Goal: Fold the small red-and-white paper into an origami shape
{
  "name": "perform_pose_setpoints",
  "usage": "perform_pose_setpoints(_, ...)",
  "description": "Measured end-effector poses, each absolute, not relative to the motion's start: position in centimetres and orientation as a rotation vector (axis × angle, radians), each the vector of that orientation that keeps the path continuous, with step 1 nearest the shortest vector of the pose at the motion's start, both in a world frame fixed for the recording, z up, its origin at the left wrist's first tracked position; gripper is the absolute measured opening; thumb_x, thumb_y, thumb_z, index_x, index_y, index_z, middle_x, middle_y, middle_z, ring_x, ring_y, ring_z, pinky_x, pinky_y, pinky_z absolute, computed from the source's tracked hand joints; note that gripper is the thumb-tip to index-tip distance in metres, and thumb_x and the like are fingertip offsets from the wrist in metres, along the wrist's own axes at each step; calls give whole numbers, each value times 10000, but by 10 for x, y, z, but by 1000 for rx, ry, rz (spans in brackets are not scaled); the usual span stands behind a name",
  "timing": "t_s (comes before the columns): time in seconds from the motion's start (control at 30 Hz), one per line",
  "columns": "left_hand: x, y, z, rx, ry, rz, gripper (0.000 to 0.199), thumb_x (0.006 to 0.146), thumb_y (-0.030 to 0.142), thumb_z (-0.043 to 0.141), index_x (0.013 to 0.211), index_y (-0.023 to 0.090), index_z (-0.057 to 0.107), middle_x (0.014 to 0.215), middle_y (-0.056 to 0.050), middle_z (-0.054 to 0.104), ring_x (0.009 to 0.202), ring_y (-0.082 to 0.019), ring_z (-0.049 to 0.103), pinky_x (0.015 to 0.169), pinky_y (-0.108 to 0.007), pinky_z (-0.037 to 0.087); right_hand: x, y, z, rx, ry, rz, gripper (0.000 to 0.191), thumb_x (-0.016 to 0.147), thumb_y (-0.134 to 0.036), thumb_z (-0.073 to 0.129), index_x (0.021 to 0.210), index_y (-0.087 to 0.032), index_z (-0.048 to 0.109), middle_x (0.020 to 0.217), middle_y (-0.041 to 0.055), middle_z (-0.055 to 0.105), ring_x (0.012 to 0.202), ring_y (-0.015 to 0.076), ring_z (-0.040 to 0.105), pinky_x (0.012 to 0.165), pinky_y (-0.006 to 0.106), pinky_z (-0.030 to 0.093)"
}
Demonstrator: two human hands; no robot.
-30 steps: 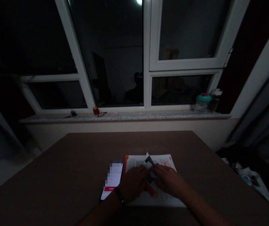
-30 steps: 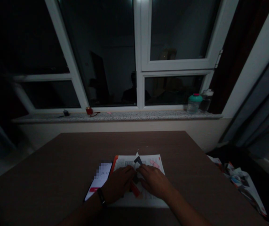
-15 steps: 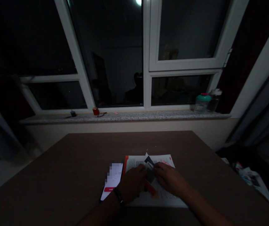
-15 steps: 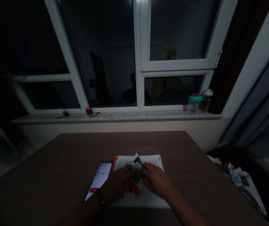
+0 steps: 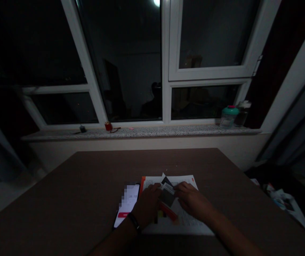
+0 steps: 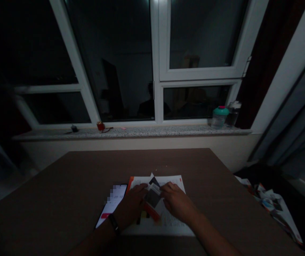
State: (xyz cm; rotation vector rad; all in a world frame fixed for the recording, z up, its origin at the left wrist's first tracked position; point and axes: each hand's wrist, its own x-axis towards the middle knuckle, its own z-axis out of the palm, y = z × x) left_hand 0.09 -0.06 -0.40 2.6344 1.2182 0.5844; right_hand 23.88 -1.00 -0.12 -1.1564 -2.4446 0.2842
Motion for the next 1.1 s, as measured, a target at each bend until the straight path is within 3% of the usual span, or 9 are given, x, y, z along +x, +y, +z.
perform_pose_setpoints(0.23,3,-1,-1,2777,1062,502,388,897,6,469,1209,216,566,1280,-38,591,1205,-213,487,1051,-387,354,240,-11,-3,-1152,-2471,305,287,820,-98,520,1064,-203,629,1104,71,640,1108,236,531,1091,432,316)
perform_pose_setpoints(0.43,4,-8,5,2734,1045,517,398,869,213,650,1252,220,542,1315,-60,561,1227,-261,467,1065,-420,323,240,-12,-2,-1153,-2531,334,233,858,-241,589,1084,-229,642,1083,56,640,1114,241,542,1137,456,238)
perform_pose_setpoints(0.63,6,-11,7,2719,1027,538,613,750,447,800,1258,219,544,1330,-79,552,1235,-292,460,1069,-440,321,241,-14,1,-1169,-2537,340,250,836,-277,637,1083,-239,644,1077,54,643,1119,254,538,1127,469,245)
perform_pose_setpoints(0.73,7,-11,7,2703,1033,526,680,700,460,832,1267,227,538,1329,-65,554,1230,-291,465,1080,-445,308,240,-16,4,-1163,-2538,346,262,828,-279,653,1087,-241,642,1071,55,642,1114,254,539,1120,463,257)
perform_pose_setpoints(1.1,9,-11,3,2690,1015,568,645,700,441,830,1241,229,551,1312,-69,557,1223,-294,463,1066,-439,320,239,-17,6,-1177,-2515,415,424,739,-315,740,1140,-243,620,1144,69,608,1159,281,510,1137,500,206)
